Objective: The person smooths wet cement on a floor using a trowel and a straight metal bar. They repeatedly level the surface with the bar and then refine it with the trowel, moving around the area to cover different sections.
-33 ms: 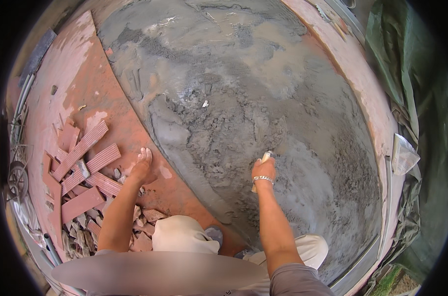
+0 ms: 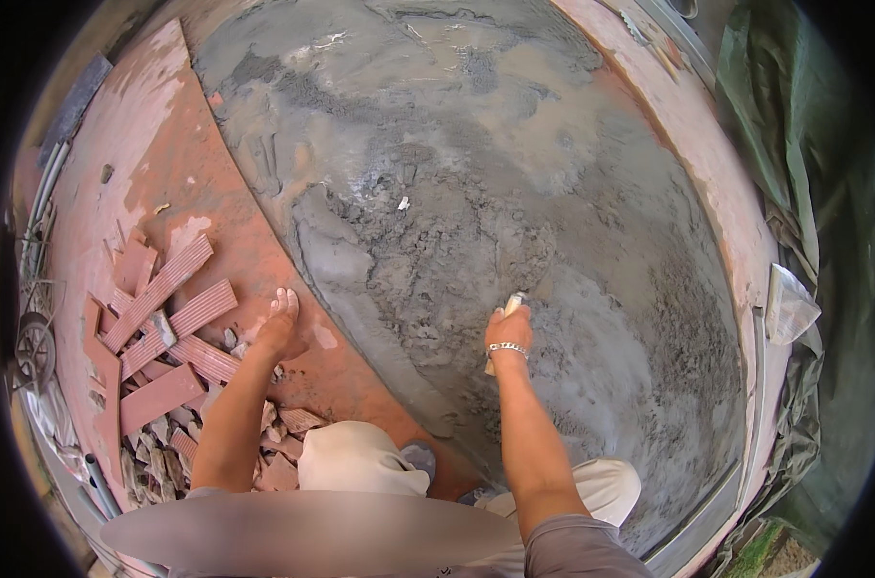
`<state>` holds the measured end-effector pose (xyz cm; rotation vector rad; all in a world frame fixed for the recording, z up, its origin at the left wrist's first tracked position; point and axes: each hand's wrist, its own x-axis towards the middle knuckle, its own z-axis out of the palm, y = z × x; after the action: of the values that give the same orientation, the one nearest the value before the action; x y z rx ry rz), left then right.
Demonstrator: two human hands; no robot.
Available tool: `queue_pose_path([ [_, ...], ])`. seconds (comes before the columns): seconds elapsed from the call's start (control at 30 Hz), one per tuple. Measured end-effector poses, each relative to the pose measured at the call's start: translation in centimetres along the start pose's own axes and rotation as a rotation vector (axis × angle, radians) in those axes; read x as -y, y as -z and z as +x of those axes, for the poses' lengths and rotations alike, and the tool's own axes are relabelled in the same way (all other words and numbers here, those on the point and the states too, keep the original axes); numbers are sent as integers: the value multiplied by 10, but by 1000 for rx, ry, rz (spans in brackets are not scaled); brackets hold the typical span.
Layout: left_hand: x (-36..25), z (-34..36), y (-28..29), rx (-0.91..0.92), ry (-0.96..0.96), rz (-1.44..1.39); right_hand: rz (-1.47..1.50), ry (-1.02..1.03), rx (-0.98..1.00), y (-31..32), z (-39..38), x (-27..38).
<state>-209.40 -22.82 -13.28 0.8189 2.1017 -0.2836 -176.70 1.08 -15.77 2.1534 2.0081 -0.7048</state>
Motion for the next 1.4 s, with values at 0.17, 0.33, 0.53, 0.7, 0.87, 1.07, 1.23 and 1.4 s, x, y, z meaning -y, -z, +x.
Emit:
queue_pose_path([
  [0.17, -2, 0, 6, 61, 12, 17, 40, 155, 118, -12, -21, 74],
  [0.33, -10, 3, 19, 109, 37, 94, 17, 283, 250, -31, -28, 154],
  [0.53, -7, 3, 22, 126, 46, 81, -75, 731, 255, -23, -30, 212],
  [0.7, -2, 5, 14, 81, 45, 63, 29, 899, 254, -3, -46, 192],
  [0.87, 1, 12, 7, 77, 37, 45, -360, 902, 419, -15, -44, 191],
  [1.07, -6, 8, 8, 54, 66, 96, -289, 773, 339, -19, 11, 225],
  [1.23, -10, 3, 16, 88, 69, 90, -261, 652, 333, -13, 29, 223],
  [1.4, -6, 7, 16, 80, 70, 73, -226, 606, 284, -8, 57, 214],
])
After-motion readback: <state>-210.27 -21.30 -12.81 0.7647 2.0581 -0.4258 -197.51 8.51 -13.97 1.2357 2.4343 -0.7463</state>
